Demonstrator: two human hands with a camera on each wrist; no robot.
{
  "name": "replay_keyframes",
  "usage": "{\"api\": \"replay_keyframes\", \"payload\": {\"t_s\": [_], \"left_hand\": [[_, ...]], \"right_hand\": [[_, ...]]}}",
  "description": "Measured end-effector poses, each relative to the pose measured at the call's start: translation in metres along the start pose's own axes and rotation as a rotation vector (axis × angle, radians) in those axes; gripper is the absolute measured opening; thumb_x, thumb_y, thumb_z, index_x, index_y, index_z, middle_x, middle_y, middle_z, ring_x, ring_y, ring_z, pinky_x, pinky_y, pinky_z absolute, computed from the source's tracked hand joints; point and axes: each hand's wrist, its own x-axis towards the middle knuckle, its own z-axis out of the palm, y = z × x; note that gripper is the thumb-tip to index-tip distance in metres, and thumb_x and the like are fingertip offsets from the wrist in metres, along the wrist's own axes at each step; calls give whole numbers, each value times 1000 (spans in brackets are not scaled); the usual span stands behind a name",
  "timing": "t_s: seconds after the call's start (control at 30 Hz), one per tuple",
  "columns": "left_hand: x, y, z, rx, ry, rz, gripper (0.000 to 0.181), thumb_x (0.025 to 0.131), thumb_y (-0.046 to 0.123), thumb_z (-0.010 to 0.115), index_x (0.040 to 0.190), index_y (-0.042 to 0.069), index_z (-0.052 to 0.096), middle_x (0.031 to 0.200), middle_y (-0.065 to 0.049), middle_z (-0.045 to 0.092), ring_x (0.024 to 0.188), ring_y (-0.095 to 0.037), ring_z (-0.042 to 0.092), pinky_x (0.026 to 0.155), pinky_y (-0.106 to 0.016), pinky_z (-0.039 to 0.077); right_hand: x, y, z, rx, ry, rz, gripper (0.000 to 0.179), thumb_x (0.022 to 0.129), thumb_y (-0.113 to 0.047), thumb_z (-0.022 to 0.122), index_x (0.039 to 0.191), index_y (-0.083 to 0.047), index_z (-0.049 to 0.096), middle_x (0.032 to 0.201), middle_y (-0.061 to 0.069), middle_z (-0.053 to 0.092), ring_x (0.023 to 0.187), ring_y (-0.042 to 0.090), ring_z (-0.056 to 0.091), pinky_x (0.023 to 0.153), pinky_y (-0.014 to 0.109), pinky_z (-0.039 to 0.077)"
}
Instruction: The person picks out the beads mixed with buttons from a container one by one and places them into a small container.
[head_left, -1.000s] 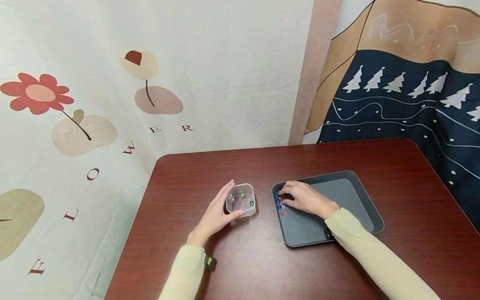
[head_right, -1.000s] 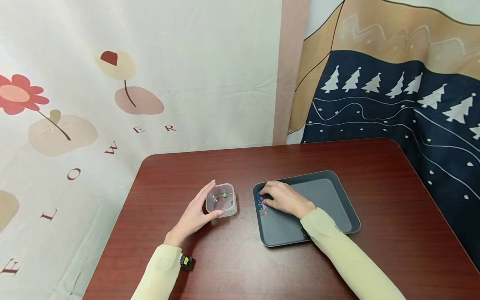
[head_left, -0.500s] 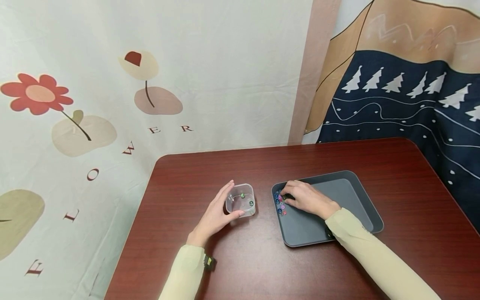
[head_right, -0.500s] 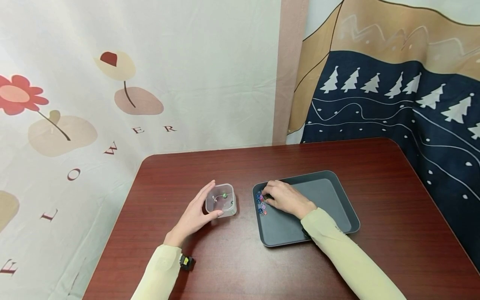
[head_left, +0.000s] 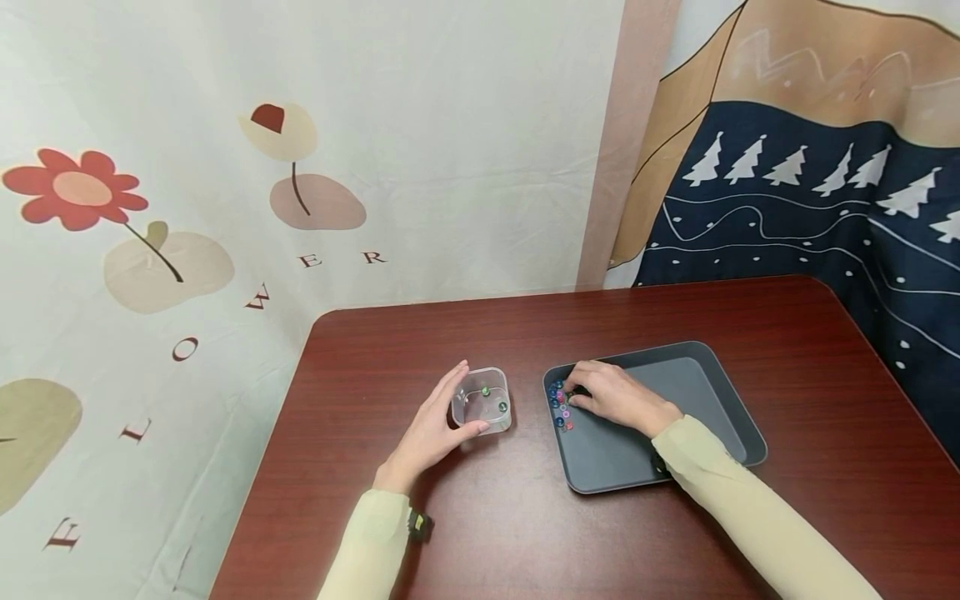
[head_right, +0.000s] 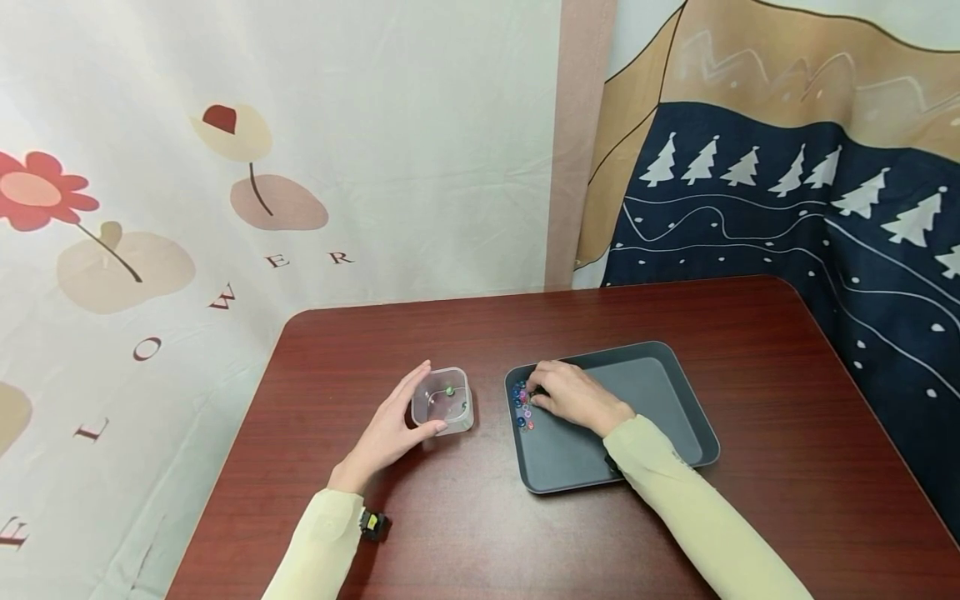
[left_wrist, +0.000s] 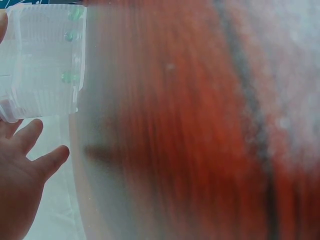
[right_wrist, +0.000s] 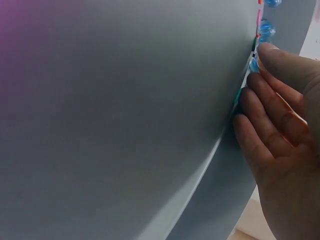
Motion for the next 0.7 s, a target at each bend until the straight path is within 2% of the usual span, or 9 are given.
{"api": "replay_keyframes", "payload": {"t_s": [0.33, 0.7], "left_hand": [[1, 0, 0, 11, 2, 3, 97, 84, 38, 86, 161, 6, 36, 166, -4, 35, 150, -24, 36, 121, -47, 32], [1, 0, 0, 11, 0, 1, 97, 84, 38, 87, 161, 6, 36, 166, -4, 35, 151, -24, 36, 121, -47, 32]], "right_hand": [[-2, -9, -14, 19, 54, 14, 17, 94, -16, 79, 109, -11, 77, 105, -2, 68, 95, 14, 65, 87, 36, 58], [-6, -18, -26, 51, 157, 28, 20, 92, -16, 81, 110, -9, 77, 108, 1, 71, 98, 18, 67, 88, 38, 59]]}}
